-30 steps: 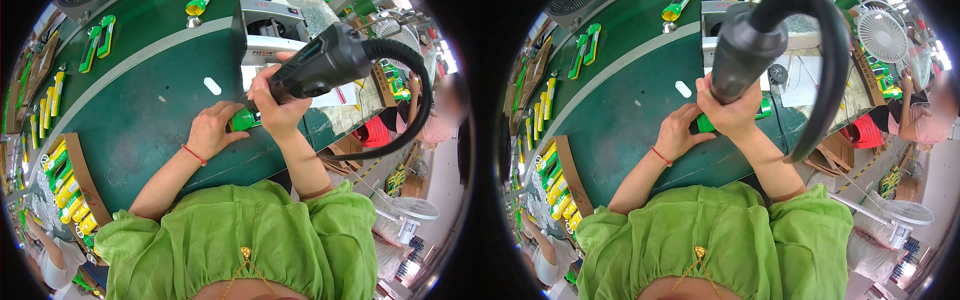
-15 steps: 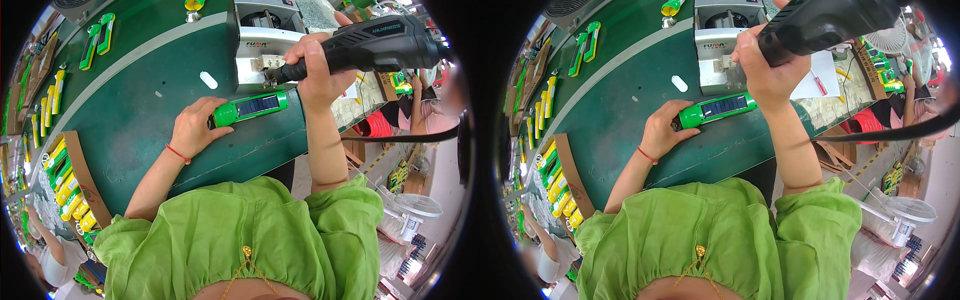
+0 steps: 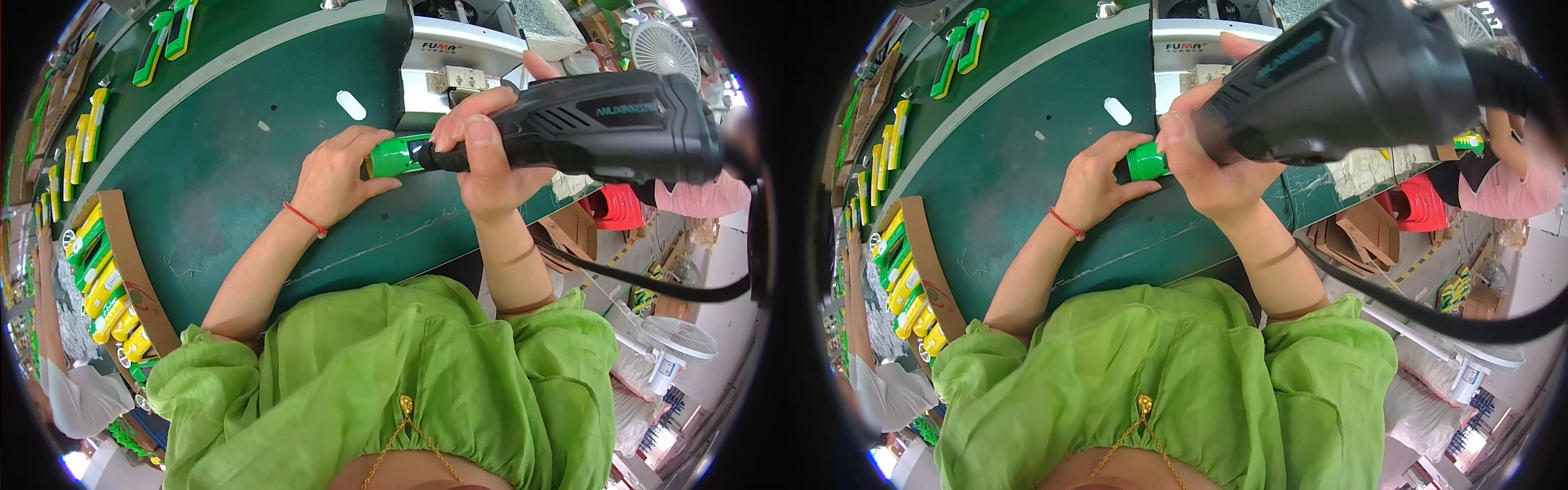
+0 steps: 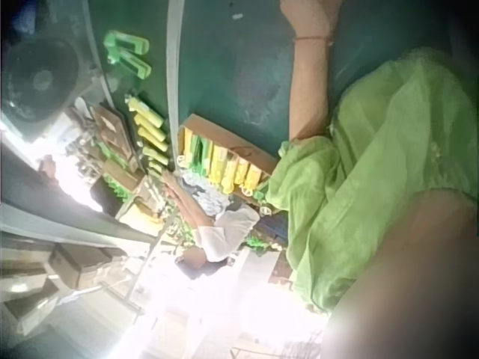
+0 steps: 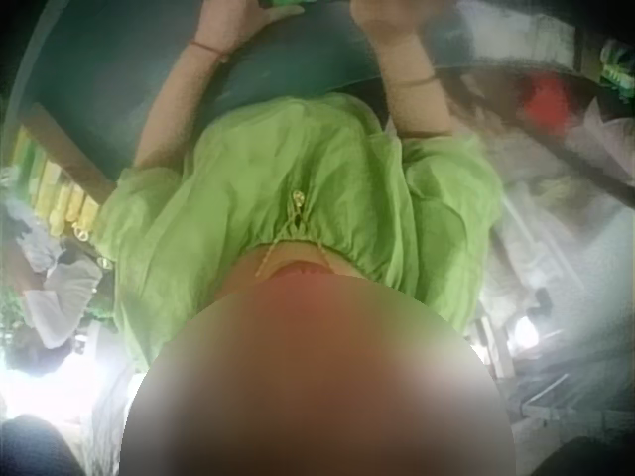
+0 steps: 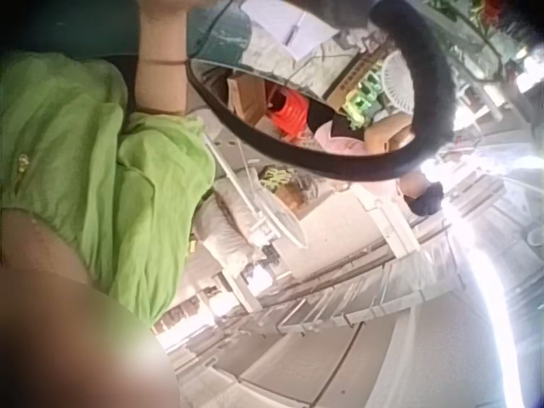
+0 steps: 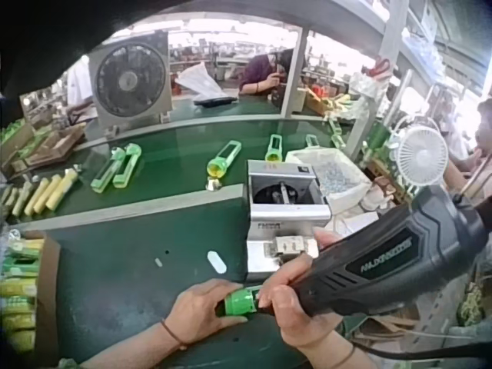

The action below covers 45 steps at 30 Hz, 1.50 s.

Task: The person assembles solar-powered flashlights by attaching solar panel components to flashlight casings using an electric screwdriver.

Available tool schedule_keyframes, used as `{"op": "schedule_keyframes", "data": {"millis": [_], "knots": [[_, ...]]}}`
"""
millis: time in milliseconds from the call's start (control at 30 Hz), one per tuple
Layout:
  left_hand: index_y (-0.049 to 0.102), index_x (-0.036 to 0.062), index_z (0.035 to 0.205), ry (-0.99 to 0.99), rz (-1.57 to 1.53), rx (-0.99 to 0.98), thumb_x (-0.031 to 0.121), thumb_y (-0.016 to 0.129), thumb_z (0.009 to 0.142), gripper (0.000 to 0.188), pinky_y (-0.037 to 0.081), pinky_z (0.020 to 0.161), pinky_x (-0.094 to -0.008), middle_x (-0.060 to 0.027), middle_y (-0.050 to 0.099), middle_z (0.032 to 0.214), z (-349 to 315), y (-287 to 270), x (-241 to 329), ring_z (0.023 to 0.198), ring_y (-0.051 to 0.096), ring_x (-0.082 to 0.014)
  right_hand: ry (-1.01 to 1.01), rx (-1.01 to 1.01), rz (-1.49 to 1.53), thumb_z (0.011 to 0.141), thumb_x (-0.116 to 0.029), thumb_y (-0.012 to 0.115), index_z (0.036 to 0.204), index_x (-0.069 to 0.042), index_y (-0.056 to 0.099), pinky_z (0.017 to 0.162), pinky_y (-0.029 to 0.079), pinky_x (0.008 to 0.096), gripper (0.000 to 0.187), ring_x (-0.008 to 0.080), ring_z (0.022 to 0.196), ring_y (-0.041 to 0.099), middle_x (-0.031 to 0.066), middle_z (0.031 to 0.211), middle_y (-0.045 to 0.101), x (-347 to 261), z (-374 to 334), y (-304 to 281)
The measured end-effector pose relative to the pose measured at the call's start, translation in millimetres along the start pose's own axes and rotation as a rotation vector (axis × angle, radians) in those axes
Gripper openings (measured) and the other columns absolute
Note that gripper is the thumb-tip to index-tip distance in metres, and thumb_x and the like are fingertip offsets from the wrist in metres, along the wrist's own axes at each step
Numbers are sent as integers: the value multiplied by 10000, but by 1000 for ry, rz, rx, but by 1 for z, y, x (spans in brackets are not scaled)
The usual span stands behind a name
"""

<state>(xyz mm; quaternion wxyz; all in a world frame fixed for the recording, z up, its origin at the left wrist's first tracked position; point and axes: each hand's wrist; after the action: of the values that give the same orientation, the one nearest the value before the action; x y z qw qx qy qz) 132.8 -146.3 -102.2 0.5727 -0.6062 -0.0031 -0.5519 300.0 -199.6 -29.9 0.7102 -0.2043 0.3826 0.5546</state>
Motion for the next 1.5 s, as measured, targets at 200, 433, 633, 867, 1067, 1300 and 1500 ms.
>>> {"op": "schedule_keyframes", "data": {"millis": [200, 433, 633, 867, 1067, 1300, 1500], "knots": [[645, 102, 1108, -5, -40, 22, 216, 839, 645, 515, 532, 778, -385, -78, 655, 1086, -1, 3, -2, 895, 650, -294, -87, -88, -151, 862, -30, 579, 1368, 54, 203, 581, 531, 320, 636, 168, 552, 554, 122, 698, 576, 15, -11, -2], [635, 81, 1113, 68, 10, 36, 247, 837, 643, 538, 519, 813, -398, -94, 651, 1090, -1, -1, -4, 938, 640, -313, -73, -227, -328, 852, 36, 565, 1284, -44, 259, 634, 520, 324, 535, 174, 616, 548, 124, 761, 557, 13, -21, -4], [621, 81, 1137, 63, 19, -1, 272, 833, 648, 567, 513, 799, -411, -94, 644, 1080, -5, -2, -7, 925, 637, -307, -56, -249, -178, 868, -51, 588, 1358, -63, 216, 640, 524, 334, 615, 185, 616, 560, 122, 776, 561, 12, -28, -5], [621, 81, 1144, 81, 29, -43, 298, 827, 661, 568, 513, 817, -402, -86, 647, 1071, -4, -6, -8, 934, 640, -295, 21, -296, -193, 852, -87, 634, 1220, -80, 274, 656, 533, 347, 515, 182, 646, 571, 102, 789, 555, 15, -32, -9], [622, 82, 1139, 108, 42, -46, 301, 828, 659, 566, 515, 808, -398, -88, 646, 1050, -3, -6, -10, 894, 645, -307, -27, -275, -123, 861, -81, 631, 1336, -55, 231, 677, 524, 322, 622, 166, 651, 561, 91, 787, 557, 20, -32, -6], [635, 95, 1138, 51, 21, -49, 324, 821, 671, 553, 529, 774, -408, -86, 651, 1074, -2, -4, -10, 898, 648, -321, -67, -310, -101, 858, -79, 649, 1459, -29, 106, 660, 536, 318, 812, 166, 632, 566, 106, 755, 559, 17, -17, -3], [643, 105, 1146, -9, 2, -122, 315, 814, 689, 532, 523, 783, -402, -80, 661, 1050, 2, -7, -10, 898, 646, -310, 7, -325, -11, 853, -62, 643, 1377, -47, 233, 629, 533, 334, 666, 175, 611, 558, 109, 743, 552, 20, -16, 1]]}}
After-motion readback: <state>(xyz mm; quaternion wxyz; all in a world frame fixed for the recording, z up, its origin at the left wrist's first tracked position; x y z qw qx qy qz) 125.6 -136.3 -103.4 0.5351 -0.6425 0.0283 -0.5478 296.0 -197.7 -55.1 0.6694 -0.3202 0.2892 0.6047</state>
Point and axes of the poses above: each hand's wrist, its own z-axis towards the middle knuckle, its own y-axis out of the palm, x = y × z
